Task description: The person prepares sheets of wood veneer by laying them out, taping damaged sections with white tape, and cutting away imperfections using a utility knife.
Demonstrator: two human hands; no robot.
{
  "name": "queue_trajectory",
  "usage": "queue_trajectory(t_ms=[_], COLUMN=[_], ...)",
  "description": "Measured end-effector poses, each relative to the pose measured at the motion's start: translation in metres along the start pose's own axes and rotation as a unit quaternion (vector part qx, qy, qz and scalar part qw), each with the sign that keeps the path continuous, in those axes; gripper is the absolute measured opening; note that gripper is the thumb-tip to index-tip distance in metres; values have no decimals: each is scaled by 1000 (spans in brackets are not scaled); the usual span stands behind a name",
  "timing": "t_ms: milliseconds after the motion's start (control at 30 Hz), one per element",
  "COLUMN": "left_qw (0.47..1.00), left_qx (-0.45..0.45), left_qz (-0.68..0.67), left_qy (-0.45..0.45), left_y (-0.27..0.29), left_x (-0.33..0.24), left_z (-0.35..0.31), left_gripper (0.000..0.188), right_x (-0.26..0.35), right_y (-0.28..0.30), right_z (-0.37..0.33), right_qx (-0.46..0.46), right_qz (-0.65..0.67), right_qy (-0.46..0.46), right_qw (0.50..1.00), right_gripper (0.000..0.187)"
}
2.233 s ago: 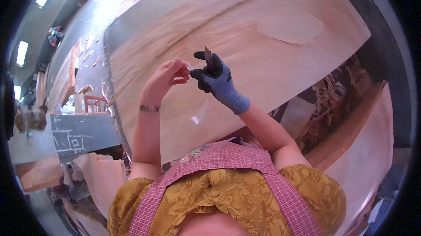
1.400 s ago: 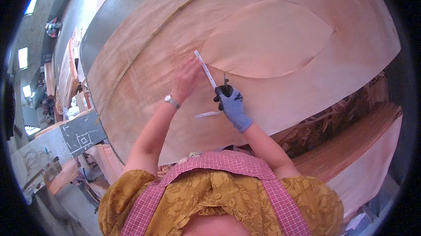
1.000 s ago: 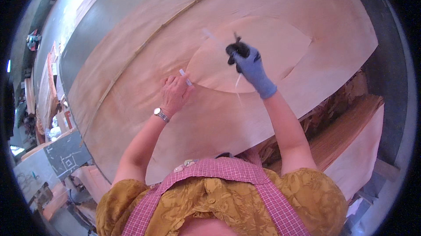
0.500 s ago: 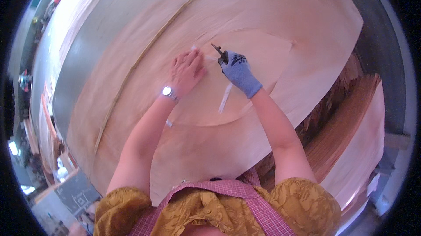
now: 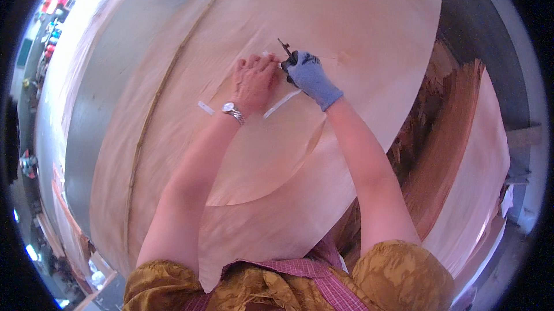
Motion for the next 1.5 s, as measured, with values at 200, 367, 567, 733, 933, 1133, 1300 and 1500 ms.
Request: queue_trajectory(t_ms=[200, 367, 567, 733, 933, 1133, 1300, 1500], left_qw=[1000, 1000, 1000, 1000, 995, 998, 990, 990], left_qx=[-24, -16, 1, 10, 55, 13, 125, 117], left_qz=[19, 1, -4, -10, 28, -25, -26, -42], left_qy=[-1, 11, 6, 7, 72, -64, -60, -61], left_y=[-4, -1, 5, 6, 14, -22, -22, -23], left_x=[-3, -2, -11, -10, -33, -94, -113, -124], left_z=[1, -7, -4, -6, 22, 59, 66, 67], left_gripper=[39, 43, 44, 41, 46, 60, 69, 71], right_x=[-20, 41, 22, 5, -18, -36, -55, -99], right_y=[63, 75, 89, 113, 150, 143, 143, 154], right_z=[-11, -42, -32, -39, -62, -83, -79, -73], right_qx=[-40, 148, 109, 26, 59, 53, 62, -152], right_qz=[-189, -16, -45, -81, 106, 162, 158, -436], right_qy=[15, -128, -33, -28, -120, -116, -87, 111], right_qw=[981, 981, 992, 996, 985, 979, 982, 880], right_gripper=[33, 30, 22, 23, 26, 27, 28, 33])
Point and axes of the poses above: each hand's wrist, its own z-axis towards the middle knuckle, its own y-axis out of the back of the hand, x = y × z, the point moved 1 cm from there along z, towards the middle knuckle, and after that the axes turned 15 degrees about x, right-handed, at the moved point
